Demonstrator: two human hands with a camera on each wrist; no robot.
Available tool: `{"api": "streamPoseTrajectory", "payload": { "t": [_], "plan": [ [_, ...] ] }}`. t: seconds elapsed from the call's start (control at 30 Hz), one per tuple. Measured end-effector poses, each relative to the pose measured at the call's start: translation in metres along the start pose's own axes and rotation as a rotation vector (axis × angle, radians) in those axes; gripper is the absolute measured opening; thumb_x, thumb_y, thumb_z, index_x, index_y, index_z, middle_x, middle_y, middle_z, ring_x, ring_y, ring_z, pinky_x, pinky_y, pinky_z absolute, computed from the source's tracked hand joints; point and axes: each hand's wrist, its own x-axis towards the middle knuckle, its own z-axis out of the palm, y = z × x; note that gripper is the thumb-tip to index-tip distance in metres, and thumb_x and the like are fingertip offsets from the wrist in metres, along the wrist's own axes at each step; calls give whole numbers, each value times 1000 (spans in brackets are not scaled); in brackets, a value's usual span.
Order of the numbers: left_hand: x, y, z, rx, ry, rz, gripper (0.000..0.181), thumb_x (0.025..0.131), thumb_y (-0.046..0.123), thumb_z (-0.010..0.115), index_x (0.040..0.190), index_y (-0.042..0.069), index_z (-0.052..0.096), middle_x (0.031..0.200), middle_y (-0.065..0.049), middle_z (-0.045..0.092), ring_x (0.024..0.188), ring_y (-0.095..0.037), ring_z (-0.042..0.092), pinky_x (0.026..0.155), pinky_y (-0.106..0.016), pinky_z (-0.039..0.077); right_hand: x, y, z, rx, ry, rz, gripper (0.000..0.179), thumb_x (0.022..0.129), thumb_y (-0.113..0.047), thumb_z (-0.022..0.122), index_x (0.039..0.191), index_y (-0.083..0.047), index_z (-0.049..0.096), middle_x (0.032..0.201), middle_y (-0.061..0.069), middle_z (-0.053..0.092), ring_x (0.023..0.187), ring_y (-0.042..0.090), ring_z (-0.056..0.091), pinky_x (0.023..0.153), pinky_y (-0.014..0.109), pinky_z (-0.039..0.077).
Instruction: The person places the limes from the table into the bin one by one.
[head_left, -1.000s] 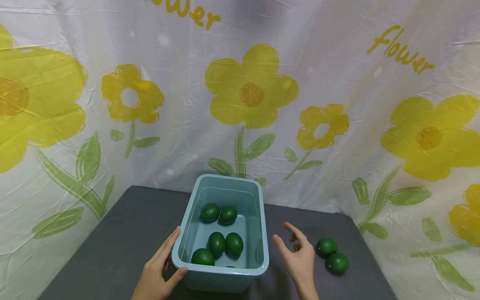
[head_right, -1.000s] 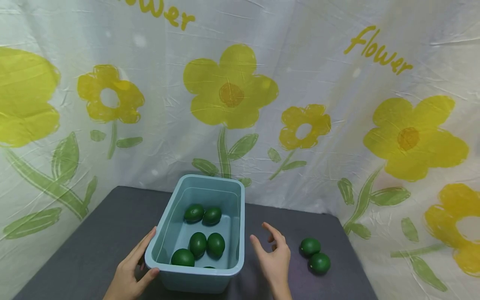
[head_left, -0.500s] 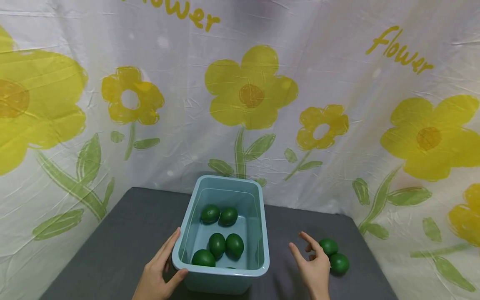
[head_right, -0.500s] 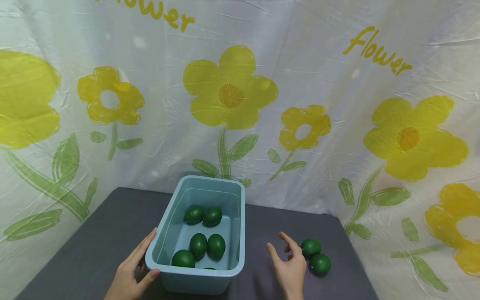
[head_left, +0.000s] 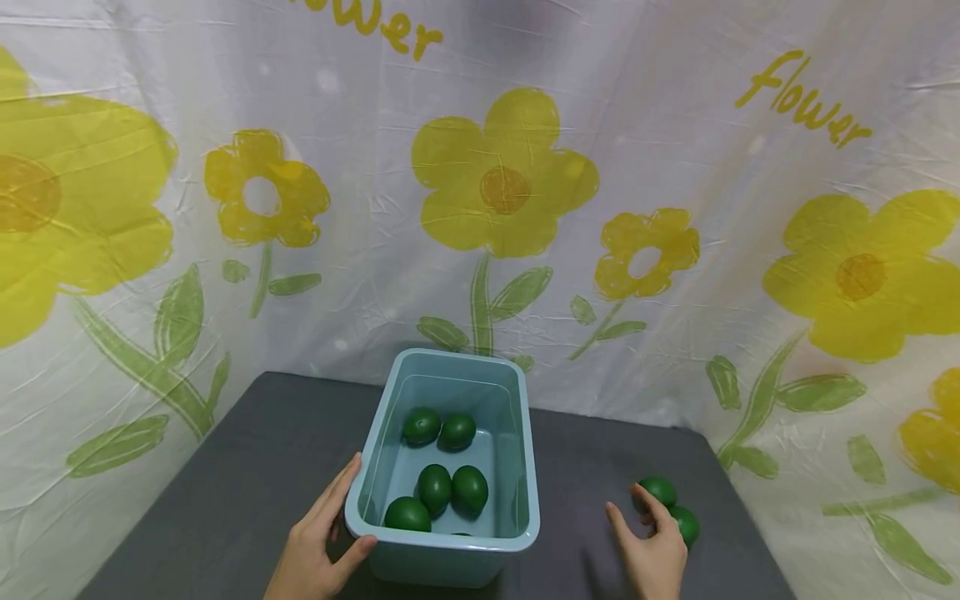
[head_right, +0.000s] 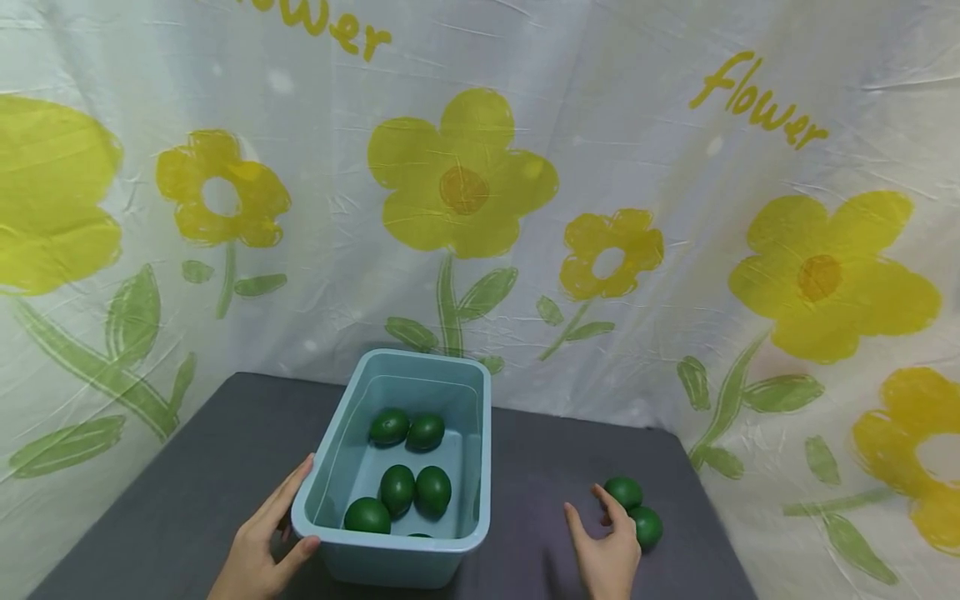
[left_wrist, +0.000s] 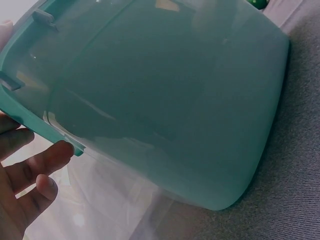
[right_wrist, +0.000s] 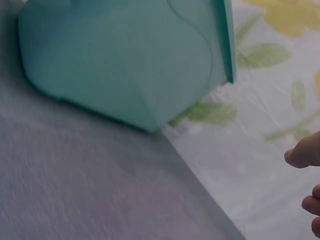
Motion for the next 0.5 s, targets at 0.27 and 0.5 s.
{"api": "streamPoseTrajectory", "payload": {
  "t": [0.27, 0.5],
  "plan": [
    [1, 2, 0, 7, 1, -11, 88, 86, 17, 86, 163, 16, 45, 154, -15, 56, 67, 0, 40, 59, -18, 39, 16, 22, -7, -61, 57, 18, 62, 90, -32, 85, 138, 3, 65, 109, 28, 65, 95, 40, 57, 81, 58, 42],
    [1, 2, 0, 10, 2, -4, 88, 86, 17, 86, 163, 16, 45, 155, -15, 56, 67, 1, 40, 59, -17, 39, 27, 40, -12, -127, 75, -28, 66, 88, -23, 86, 139, 11, 61, 132, 37, 63, 100, 47, 55, 84, 66, 43]
  ]
}}
